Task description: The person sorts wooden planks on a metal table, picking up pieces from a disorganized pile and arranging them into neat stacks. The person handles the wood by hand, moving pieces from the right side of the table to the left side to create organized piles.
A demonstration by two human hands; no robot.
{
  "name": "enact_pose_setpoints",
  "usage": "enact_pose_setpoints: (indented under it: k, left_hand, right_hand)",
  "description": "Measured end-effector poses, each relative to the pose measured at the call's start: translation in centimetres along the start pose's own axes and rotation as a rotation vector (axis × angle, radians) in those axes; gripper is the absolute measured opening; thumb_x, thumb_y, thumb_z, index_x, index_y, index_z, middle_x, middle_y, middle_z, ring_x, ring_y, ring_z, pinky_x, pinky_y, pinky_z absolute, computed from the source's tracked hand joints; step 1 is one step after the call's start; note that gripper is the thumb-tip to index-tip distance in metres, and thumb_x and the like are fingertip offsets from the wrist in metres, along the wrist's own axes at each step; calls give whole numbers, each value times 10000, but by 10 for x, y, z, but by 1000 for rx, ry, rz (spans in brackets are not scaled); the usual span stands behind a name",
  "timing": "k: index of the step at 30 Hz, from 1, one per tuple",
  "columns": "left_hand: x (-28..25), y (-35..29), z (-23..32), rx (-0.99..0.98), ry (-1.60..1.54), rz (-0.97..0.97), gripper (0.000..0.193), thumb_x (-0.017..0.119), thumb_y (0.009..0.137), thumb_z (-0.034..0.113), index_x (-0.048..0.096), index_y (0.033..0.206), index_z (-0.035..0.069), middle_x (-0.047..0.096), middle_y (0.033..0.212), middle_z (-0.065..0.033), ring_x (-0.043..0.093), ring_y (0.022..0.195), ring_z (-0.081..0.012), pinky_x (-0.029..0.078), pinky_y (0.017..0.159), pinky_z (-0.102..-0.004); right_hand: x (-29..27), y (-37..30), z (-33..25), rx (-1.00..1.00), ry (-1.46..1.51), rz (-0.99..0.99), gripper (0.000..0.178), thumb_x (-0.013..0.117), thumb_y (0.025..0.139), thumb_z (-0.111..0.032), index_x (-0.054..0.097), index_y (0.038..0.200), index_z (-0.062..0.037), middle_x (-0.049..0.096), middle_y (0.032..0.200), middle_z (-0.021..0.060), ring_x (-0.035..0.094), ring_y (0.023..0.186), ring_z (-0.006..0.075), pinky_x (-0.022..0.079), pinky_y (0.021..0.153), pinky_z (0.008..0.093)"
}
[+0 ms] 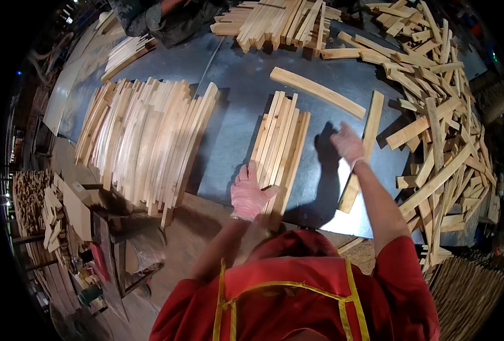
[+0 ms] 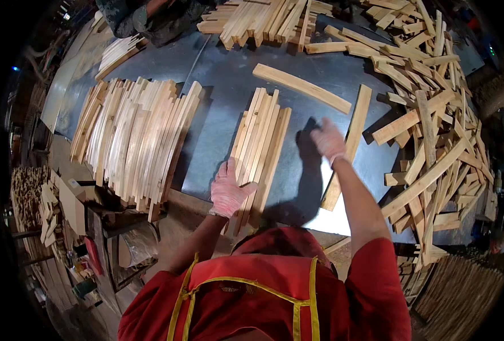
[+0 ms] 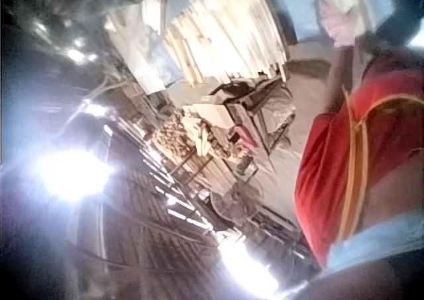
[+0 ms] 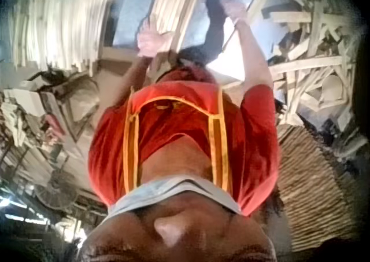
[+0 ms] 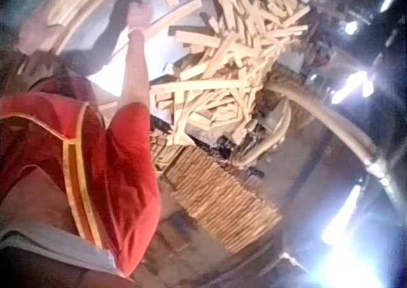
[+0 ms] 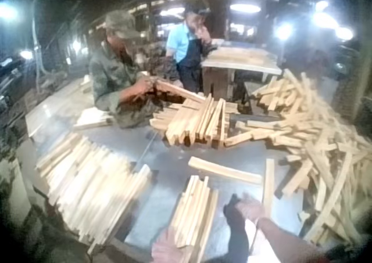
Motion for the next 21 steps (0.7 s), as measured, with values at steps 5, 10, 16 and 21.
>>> enact_pose_setpoints:
  k: [5, 10, 16, 21]
  left_hand:
    - [8, 3, 1, 16, 46, 30, 1143, 854, 735, 573, 327, 1600, 45, 474, 1531, -277, 521, 1359, -462, 472, 1105, -528]
    - [21, 3, -14, 104, -8, 109, 1208, 803, 699, 749, 356, 1590, 67, 480, 1519, -277, 532, 1340, -475, 485, 1087, -523]
    - [13, 4, -1, 58, -50, 79, 1142, 808, 722, 669, 357, 1581, 65, 505, 1491, -251, 557, 1291, -476, 513, 1046, -525]
    - [-9, 4, 11, 173, -1, 138, 1054, 837, 744, 575, 424, 1533, 11, 498, 1499, -260, 557, 1301, -461, 499, 1066, -521]
  right_hand:
    - [-72, 50, -9, -51, -308, 159, 861, 806, 823, -358, 449, 1577, -144, 524, 1527, 197, 527, 1385, 426, 430, 1164, 456]
    - [-66, 89, 5, -155, -362, 19, 797, 817, 846, -379, 497, 1544, -165, 616, 1422, 192, 570, 1327, 432, 478, 1107, 454]
    - [-48, 5, 27, -25, 798, -315, 769, 714, 954, -425, 493, 1515, 53, 687, 1100, 119, 681, 1010, 209, 558, 891, 337]
    - [-7, -134, -6, 41, 1290, -382, 881, 808, 919, -454, 436, 1562, 21, 680, 991, 73, 680, 831, 157, 589, 743, 290]
Point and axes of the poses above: each hand's wrist, its own y-axis towards the middle knuckle, its own x-axis out of the palm, z = x × y, the point moved 7 cm from there along y, towards the middle knuckle
